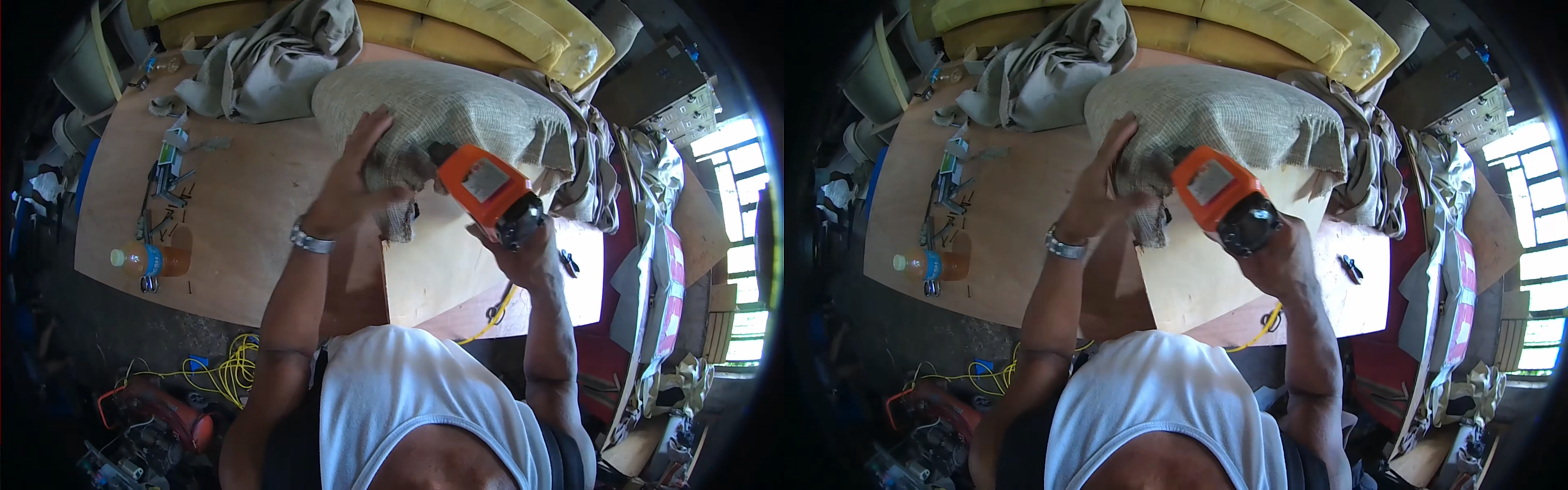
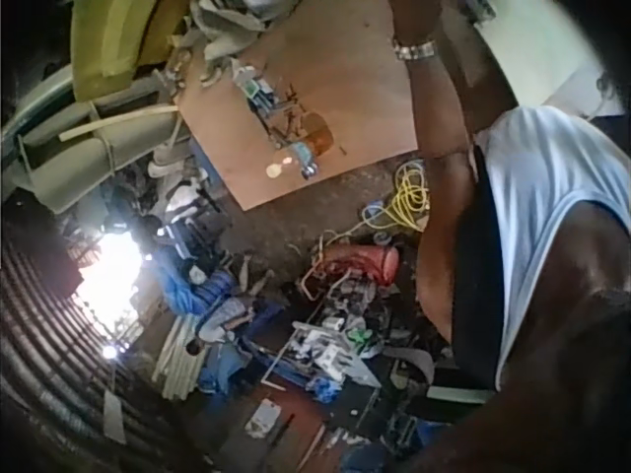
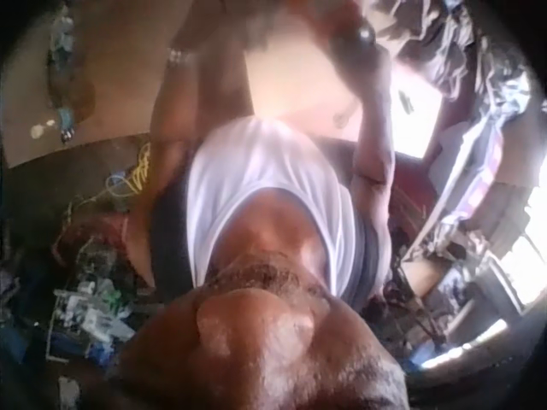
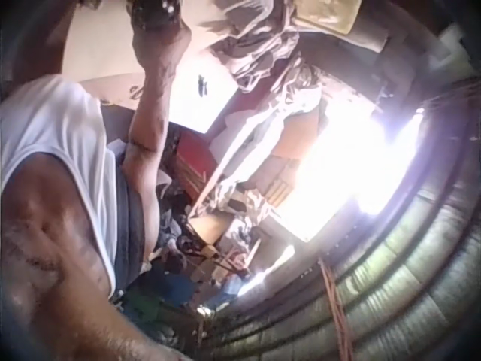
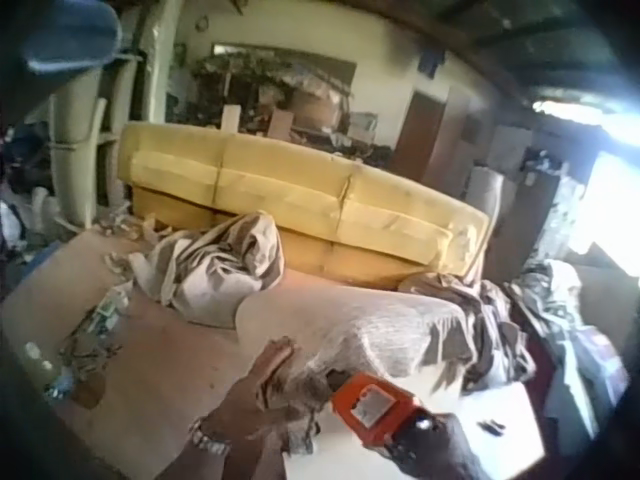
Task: The person uses a pneumatic staple gun to attach a piece of beige fabric to a large, curved wooden furniture component. They repeatedly pull the fabric taut and fire staples along the edges to secure it. The person then lifts the component and places it onto a blue foam cushion.
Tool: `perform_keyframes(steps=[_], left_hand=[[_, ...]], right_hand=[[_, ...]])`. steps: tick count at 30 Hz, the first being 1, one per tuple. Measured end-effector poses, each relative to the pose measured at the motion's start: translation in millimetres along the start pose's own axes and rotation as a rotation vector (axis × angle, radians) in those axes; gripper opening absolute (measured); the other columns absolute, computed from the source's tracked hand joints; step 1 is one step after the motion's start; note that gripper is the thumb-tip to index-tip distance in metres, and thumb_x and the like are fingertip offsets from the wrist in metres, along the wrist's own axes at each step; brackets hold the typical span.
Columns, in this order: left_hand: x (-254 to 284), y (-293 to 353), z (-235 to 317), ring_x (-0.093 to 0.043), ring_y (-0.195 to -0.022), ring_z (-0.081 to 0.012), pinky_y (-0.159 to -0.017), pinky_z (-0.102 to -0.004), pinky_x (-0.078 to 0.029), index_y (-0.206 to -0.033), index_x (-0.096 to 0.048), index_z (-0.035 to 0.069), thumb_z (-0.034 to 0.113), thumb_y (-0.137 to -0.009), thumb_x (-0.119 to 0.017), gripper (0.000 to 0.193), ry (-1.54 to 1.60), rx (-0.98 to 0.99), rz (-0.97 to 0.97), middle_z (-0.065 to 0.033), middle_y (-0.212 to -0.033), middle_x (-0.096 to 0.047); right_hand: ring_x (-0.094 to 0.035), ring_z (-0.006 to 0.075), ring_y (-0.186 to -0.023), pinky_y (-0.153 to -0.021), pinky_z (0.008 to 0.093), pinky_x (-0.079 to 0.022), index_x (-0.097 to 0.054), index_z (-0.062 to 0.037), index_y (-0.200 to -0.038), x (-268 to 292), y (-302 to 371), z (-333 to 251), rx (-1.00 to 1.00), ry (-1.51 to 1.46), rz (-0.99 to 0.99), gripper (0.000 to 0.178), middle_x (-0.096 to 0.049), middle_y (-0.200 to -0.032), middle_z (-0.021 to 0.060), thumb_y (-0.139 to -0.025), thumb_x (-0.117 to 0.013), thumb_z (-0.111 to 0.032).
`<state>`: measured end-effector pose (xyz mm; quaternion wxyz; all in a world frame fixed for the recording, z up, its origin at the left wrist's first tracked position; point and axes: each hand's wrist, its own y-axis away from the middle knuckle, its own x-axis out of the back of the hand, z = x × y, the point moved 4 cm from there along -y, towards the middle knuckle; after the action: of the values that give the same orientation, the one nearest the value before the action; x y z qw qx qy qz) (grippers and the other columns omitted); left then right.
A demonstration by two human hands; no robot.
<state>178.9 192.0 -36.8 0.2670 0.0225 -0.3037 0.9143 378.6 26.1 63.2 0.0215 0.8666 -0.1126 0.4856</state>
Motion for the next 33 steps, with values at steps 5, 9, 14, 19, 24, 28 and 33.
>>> perform_keyframes(steps=[5,9,14,19,24,28,33], left_hand=[[26.6,3.3,-72.6,-0.026,-0.151,-0.0268,-0.122,-0.0411,-0.021,-0.150,-0.040,0.001,0.033,-0.106,-0.043,0.054,0.376,0.358,0.272,-0.0189,-0.159,-0.034],[4.0,-18.1,-77.5,-0.024,-0.151,-0.0317,-0.124,-0.0424,-0.015,-0.149,-0.041,-0.002,0.037,-0.109,-0.027,0.058,-0.061,0.173,0.306,-0.0235,-0.158,-0.032],[-20.3,-8.8,-12.2,-0.023,-0.150,-0.0377,-0.124,-0.0468,-0.013,-0.150,-0.038,-0.001,0.033,-0.109,-0.023,0.056,-0.180,0.007,0.279,-0.0242,-0.158,-0.032],[-34.4,17.2,8.9,-0.022,-0.149,-0.0432,-0.122,-0.0508,-0.015,-0.153,-0.031,-0.002,0.036,-0.108,-0.029,0.059,-0.305,-0.062,0.304,-0.0252,-0.159,-0.029],[-45.2,22.9,3.2,-0.022,-0.148,-0.0467,-0.121,-0.0542,-0.017,-0.155,-0.024,-0.002,0.036,-0.105,-0.043,0.066,-0.394,-0.034,0.314,-0.0268,-0.160,-0.026],[-48.1,22.9,-1.1,-0.022,-0.148,-0.0480,-0.119,-0.0578,-0.018,-0.154,-0.026,0.000,0.034,-0.097,-0.059,0.074,-0.399,-0.025,0.335,-0.0266,-0.160,-0.026],[-49.4,25.3,-1.0,-0.022,-0.147,-0.0505,-0.118,-0.0607,-0.019,-0.154,-0.029,0.003,0.028,-0.082,-0.078,0.091,-0.390,0.063,0.349,-0.0259,-0.159,-0.027]], right_hand=[[-0.074,0.0194,-0.074,-0.069,0.0357,-0.058,-0.073,-0.0074,-0.102,10.4,32.4,33.5,-0.080,0.021,0.033,0.035,-0.075,-0.083,0.0105,-0.079,-0.086,-0.030],[-0.074,0.0210,-0.074,-0.068,0.0362,-0.058,-0.073,-0.0074,-0.102,-7.0,44.7,57.0,-0.177,-0.042,-0.003,0.034,-0.075,-0.083,0.0109,-0.079,-0.086,-0.030],[-0.073,0.0250,-0.078,-0.072,0.0392,-0.059,-0.070,-0.0034,-0.105,-17.4,46.3,75.3,-0.225,-0.113,-0.063,0.035,-0.075,-0.089,0.0121,-0.080,-0.085,-0.024],[-0.073,0.0241,-0.075,-0.070,0.0365,-0.059,-0.069,-0.0055,-0.106,-18.0,45.6,93.4,-0.144,-0.090,-0.112,0.036,-0.074,-0.085,0.0102,-0.079,-0.085,-0.023],[-0.073,0.0248,-0.077,-0.072,0.0345,-0.058,-0.068,-0.0032,-0.114,1.9,46.4,90.8,0.041,-0.264,-0.023,0.046,-0.073,-0.090,0.0131,-0.073,-0.083,-0.020],[-0.072,0.0321,-0.077,-0.073,0.0375,-0.056,-0.064,0.0013,-0.124,20.4,32.6,66.9,0.221,-0.219,-0.096,0.072,-0.072,-0.093,0.0178,-0.063,-0.084,-0.032],[-0.068,0.0369,-0.070,-0.065,0.0434,-0.053,-0.064,0.0013,-0.125,21.4,4.7,8.6,0.429,-0.042,-0.083,0.078,-0.070,-0.090,0.0208,-0.065,-0.080,-0.045]])
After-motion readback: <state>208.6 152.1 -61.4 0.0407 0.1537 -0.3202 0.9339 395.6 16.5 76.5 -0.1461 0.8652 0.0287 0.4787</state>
